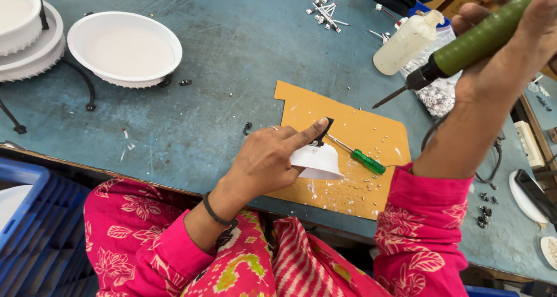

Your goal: The person assembles LED light fixtures by using a hot glue gun to attach components to the LED board inside a white plastic housing. They then use a screwdriver to secure the housing and attach a black wire to the fixture.

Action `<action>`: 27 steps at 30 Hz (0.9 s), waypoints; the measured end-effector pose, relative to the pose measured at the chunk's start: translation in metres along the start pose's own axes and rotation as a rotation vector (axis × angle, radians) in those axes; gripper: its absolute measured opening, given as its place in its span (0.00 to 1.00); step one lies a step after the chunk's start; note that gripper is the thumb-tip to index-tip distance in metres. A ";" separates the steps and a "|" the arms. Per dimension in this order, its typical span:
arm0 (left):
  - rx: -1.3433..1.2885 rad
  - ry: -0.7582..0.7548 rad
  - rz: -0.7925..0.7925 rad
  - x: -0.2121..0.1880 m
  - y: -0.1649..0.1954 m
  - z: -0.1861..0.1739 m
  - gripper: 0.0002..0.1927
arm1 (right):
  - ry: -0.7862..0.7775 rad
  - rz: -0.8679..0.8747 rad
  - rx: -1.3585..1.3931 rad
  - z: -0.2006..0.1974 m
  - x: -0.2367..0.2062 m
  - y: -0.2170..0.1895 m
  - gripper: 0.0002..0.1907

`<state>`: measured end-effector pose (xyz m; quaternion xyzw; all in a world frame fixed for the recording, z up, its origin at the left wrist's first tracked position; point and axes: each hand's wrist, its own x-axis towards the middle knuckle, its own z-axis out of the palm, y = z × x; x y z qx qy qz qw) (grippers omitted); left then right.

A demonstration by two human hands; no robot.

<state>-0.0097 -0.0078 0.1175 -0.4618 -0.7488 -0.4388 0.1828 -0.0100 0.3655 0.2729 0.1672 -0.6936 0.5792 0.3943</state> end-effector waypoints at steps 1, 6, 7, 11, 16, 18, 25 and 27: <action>-0.002 -0.004 -0.003 0.001 0.001 0.000 0.42 | -0.027 0.017 0.028 -0.004 -0.001 0.000 0.30; -0.004 -0.021 0.008 0.002 0.002 -0.001 0.43 | -0.166 0.072 0.237 -0.022 -0.029 -0.024 0.18; -0.006 -0.016 0.022 0.002 0.001 -0.001 0.44 | -0.206 0.071 0.298 -0.025 -0.039 -0.033 0.16; -0.032 -0.017 0.064 -0.002 0.000 0.001 0.45 | -0.359 0.022 0.503 -0.018 -0.074 -0.065 0.11; -0.036 -0.032 0.092 -0.004 0.001 0.003 0.46 | -0.319 0.056 0.518 0.027 -0.095 -0.076 0.13; -0.045 -0.016 0.097 -0.005 0.001 0.003 0.46 | -0.319 0.046 0.512 0.041 -0.093 -0.079 0.12; -0.026 -0.013 0.087 -0.006 -0.002 0.003 0.46 | -0.273 0.040 0.515 0.045 -0.094 -0.076 0.12; -0.021 -0.017 0.086 -0.006 -0.002 0.003 0.46 | -0.292 0.042 0.507 0.044 -0.096 -0.076 0.11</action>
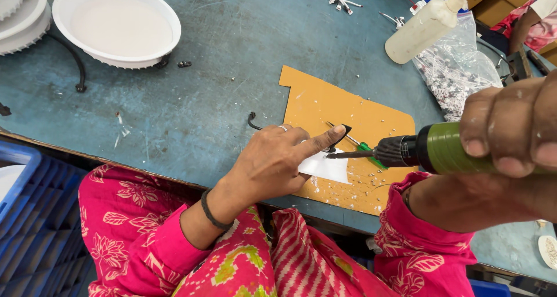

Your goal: The person assembles LED light fixtures by using a hot glue gun to attach components to the LED board inside a white plastic housing. They then use a screwdriver to secure the housing and attach a black wire to the fixture.

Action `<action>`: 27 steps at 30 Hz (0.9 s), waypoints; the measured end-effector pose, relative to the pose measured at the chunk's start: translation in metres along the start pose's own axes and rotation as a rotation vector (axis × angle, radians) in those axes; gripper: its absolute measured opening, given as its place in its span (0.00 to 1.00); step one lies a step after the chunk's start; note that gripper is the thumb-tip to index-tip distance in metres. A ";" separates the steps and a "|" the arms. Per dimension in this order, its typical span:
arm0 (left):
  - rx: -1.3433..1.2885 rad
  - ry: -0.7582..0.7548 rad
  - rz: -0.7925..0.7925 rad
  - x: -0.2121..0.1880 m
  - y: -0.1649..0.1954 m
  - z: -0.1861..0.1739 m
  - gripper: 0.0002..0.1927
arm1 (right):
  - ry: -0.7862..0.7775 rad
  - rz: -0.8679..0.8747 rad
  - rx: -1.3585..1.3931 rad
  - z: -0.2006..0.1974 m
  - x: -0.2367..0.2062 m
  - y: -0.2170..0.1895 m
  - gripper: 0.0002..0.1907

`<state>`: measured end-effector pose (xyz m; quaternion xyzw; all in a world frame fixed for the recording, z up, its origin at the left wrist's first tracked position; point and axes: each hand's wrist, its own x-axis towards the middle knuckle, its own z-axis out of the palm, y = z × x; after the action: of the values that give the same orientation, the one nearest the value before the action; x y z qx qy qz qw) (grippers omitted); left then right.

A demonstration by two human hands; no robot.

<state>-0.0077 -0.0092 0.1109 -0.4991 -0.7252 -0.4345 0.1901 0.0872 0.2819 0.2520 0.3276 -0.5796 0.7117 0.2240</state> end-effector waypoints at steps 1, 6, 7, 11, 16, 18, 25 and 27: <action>-0.004 0.007 0.002 0.000 0.000 0.000 0.46 | -0.004 0.004 -0.006 0.001 0.000 0.000 0.10; -0.017 -0.010 -0.007 0.001 0.002 -0.003 0.46 | -0.181 0.039 -0.034 0.012 0.020 0.000 0.08; -0.017 -0.011 -0.008 0.001 0.003 -0.004 0.47 | -0.287 0.083 -0.039 0.011 0.029 -0.003 0.08; -0.022 -0.004 -0.010 0.001 0.005 -0.004 0.47 | -0.433 0.152 -0.049 0.013 0.036 -0.004 0.09; -0.028 0.027 -0.011 -0.001 0.001 -0.004 0.47 | -0.411 0.084 -0.035 0.017 0.034 0.009 0.09; -0.063 0.026 -0.045 -0.003 -0.001 -0.005 0.46 | -0.473 0.103 -0.097 0.021 0.040 0.006 0.09; -0.104 0.079 -0.072 -0.035 -0.001 -0.022 0.36 | -0.191 -0.041 -0.021 0.015 0.011 0.020 0.08; -0.071 0.102 0.002 -0.062 0.000 -0.033 0.24 | -0.118 -0.027 -0.077 0.002 -0.003 0.016 0.08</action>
<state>0.0142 -0.0704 0.0850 -0.4835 -0.6980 -0.4849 0.2095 0.0780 0.2764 0.2395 0.3680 -0.6142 0.6653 0.2116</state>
